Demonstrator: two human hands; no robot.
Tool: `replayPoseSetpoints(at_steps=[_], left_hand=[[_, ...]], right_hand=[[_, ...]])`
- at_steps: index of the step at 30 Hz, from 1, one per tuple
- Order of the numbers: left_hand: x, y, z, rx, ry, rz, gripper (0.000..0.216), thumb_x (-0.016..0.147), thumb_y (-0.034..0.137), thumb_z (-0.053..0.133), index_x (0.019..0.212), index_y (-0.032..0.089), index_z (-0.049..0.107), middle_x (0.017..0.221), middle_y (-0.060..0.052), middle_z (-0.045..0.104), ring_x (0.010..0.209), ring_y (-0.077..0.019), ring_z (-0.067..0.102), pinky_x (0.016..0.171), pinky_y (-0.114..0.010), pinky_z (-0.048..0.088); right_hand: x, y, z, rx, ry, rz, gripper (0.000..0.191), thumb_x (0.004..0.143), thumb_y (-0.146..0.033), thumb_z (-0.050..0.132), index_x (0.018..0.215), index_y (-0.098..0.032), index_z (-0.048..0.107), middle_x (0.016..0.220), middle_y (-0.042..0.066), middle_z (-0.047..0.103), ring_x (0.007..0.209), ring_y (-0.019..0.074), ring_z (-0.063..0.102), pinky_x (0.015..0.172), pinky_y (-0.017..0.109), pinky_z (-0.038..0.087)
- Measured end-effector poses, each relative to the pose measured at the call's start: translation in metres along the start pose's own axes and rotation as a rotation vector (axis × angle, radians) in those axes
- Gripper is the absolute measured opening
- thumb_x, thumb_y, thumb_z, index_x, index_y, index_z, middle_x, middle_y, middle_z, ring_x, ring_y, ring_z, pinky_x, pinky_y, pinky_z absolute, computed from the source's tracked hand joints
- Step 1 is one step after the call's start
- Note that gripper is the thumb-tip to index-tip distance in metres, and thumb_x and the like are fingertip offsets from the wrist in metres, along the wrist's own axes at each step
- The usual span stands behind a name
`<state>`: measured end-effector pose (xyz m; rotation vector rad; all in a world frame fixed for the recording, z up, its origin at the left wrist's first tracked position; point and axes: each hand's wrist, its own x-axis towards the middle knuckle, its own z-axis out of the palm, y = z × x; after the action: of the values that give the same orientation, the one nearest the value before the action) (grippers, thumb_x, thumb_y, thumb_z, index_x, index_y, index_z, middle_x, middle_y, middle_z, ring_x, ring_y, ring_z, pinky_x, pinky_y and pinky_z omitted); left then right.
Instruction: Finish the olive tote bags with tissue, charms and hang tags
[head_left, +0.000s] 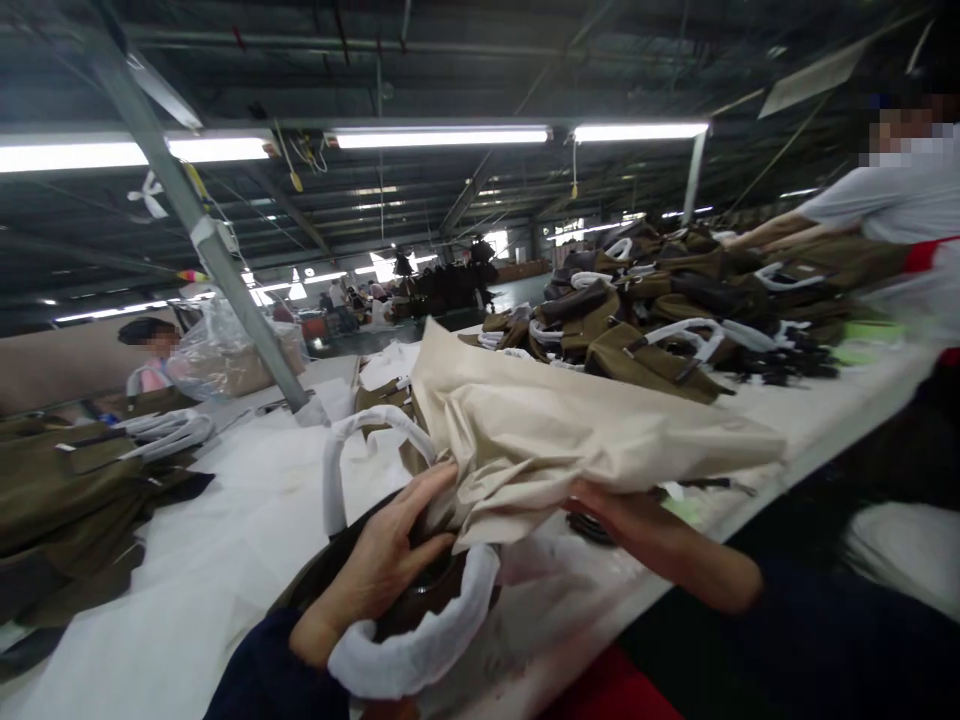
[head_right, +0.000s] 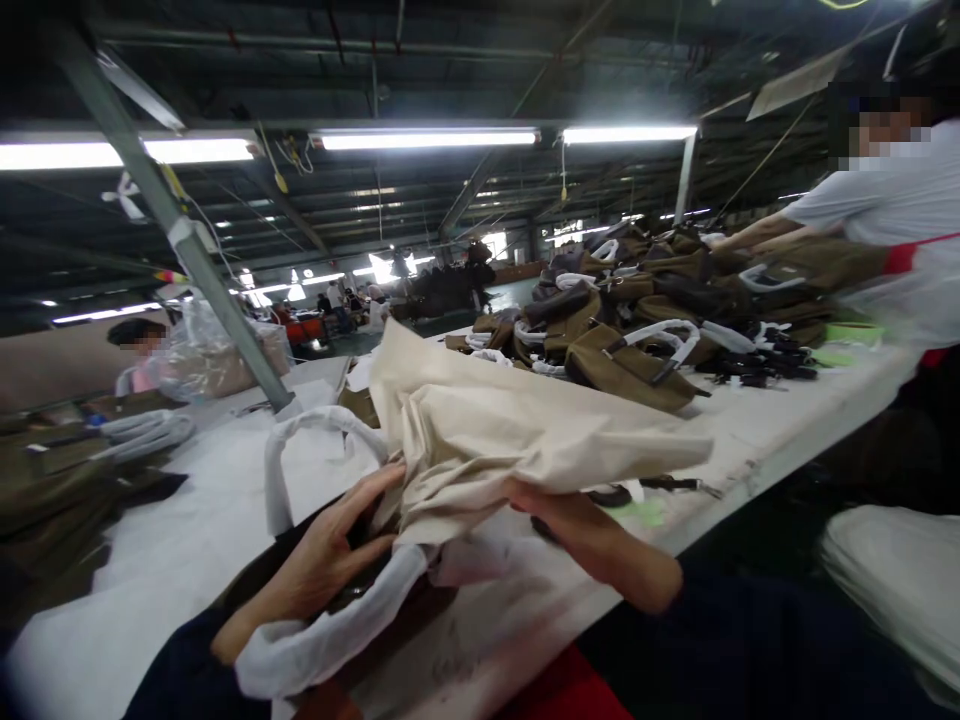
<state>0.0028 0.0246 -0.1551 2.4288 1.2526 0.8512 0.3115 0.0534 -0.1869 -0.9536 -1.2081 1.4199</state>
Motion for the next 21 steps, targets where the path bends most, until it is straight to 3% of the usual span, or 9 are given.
replayPoseSetpoints(at_steps=[2, 4, 10, 13, 15, 18, 20, 21], left_hand=[[0.0, -0.005, 0.003, 0.01, -0.028, 0.027, 0.063, 0.089, 0.015, 0.058, 0.146, 0.033, 0.038, 0.154, -0.004, 0.041, 0.144, -0.0247, 0.035, 0.122, -0.048, 0.026], [0.001, -0.008, 0.005, 0.027, -0.043, 0.072, 0.061, 0.089, 0.012, 0.053, 0.144, 0.033, 0.04, 0.152, -0.003, 0.044, 0.141, -0.0241, 0.039, 0.119, -0.047, 0.031], [0.007, -0.003, 0.008, 0.056, -0.075, 0.174, 0.062, 0.088, 0.004, 0.041, 0.143, 0.033, 0.043, 0.143, -0.003, 0.055, 0.133, -0.0223, 0.049, 0.113, -0.043, 0.041], [0.009, 0.0, 0.006, -0.012, -0.07, 0.175, 0.058, 0.088, 0.006, 0.044, 0.138, 0.034, 0.049, 0.137, -0.002, 0.06, 0.127, -0.0234, 0.054, 0.11, -0.041, 0.043], [0.009, 0.002, 0.003, -0.097, -0.066, 0.095, 0.054, 0.086, 0.008, 0.049, 0.134, 0.033, 0.055, 0.134, -0.002, 0.061, 0.125, -0.0245, 0.056, 0.109, -0.041, 0.043], [0.01, 0.002, -0.005, -0.297, -0.011, -0.106, 0.049, 0.085, 0.02, 0.059, 0.132, 0.028, 0.056, 0.13, -0.006, 0.063, 0.114, -0.0269, 0.061, 0.104, -0.043, 0.046], [0.01, 0.001, -0.01, -0.517, 0.063, -0.205, 0.047, 0.09, 0.032, 0.056, 0.136, 0.024, 0.052, 0.129, -0.01, 0.063, 0.1, -0.0252, 0.064, 0.093, -0.042, 0.051], [0.009, 0.0, -0.012, -0.642, 0.104, -0.219, 0.046, 0.093, 0.038, 0.051, 0.136, 0.022, 0.051, 0.129, -0.011, 0.063, 0.095, -0.024, 0.065, 0.088, -0.04, 0.052]], right_hand=[[0.031, -0.014, 0.014, 0.108, -0.171, -0.029, 0.056, 0.075, -0.052, 0.075, 0.119, -0.019, 0.064, 0.121, 0.01, 0.066, 0.119, 0.027, 0.058, 0.103, 0.043, 0.047], [0.064, -0.026, 0.034, 0.127, -0.348, 0.02, 0.056, 0.079, -0.054, 0.072, 0.121, -0.018, 0.063, 0.124, 0.01, 0.065, 0.118, 0.0244, 0.059, 0.105, 0.039, 0.047], [0.132, -0.044, 0.105, -0.085, -0.684, 0.287, 0.052, 0.065, -0.048, 0.085, 0.104, -0.015, 0.07, 0.101, 0.009, 0.073, 0.084, 0.0213, 0.069, 0.077, 0.033, 0.059], [0.131, -0.042, 0.125, -0.107, -0.767, 0.223, 0.055, 0.056, -0.037, 0.09, 0.103, -0.014, 0.07, 0.095, 0.007, 0.074, 0.082, 0.0208, 0.069, 0.075, 0.032, 0.059], [0.119, -0.037, 0.125, -0.022, -0.644, 0.049, 0.055, 0.058, -0.034, 0.089, 0.105, -0.014, 0.068, 0.099, 0.007, 0.074, 0.092, 0.0225, 0.068, 0.084, 0.034, 0.057], [0.093, -0.026, 0.109, 0.108, -0.235, -0.221, 0.046, 0.076, -0.045, 0.075, 0.111, -0.016, 0.066, 0.109, 0.009, 0.071, 0.11, 0.0243, 0.063, 0.099, 0.038, 0.052], [0.081, -0.021, 0.095, -0.002, -0.047, -0.4, 0.045, 0.085, -0.051, 0.063, 0.113, -0.016, 0.064, 0.112, 0.01, 0.07, 0.118, 0.0248, 0.06, 0.104, 0.04, 0.048], [0.079, -0.02, 0.09, -0.105, -0.034, -0.483, 0.045, 0.085, -0.052, 0.061, 0.112, -0.016, 0.064, 0.112, 0.01, 0.07, 0.119, 0.0255, 0.059, 0.105, 0.042, 0.047]])
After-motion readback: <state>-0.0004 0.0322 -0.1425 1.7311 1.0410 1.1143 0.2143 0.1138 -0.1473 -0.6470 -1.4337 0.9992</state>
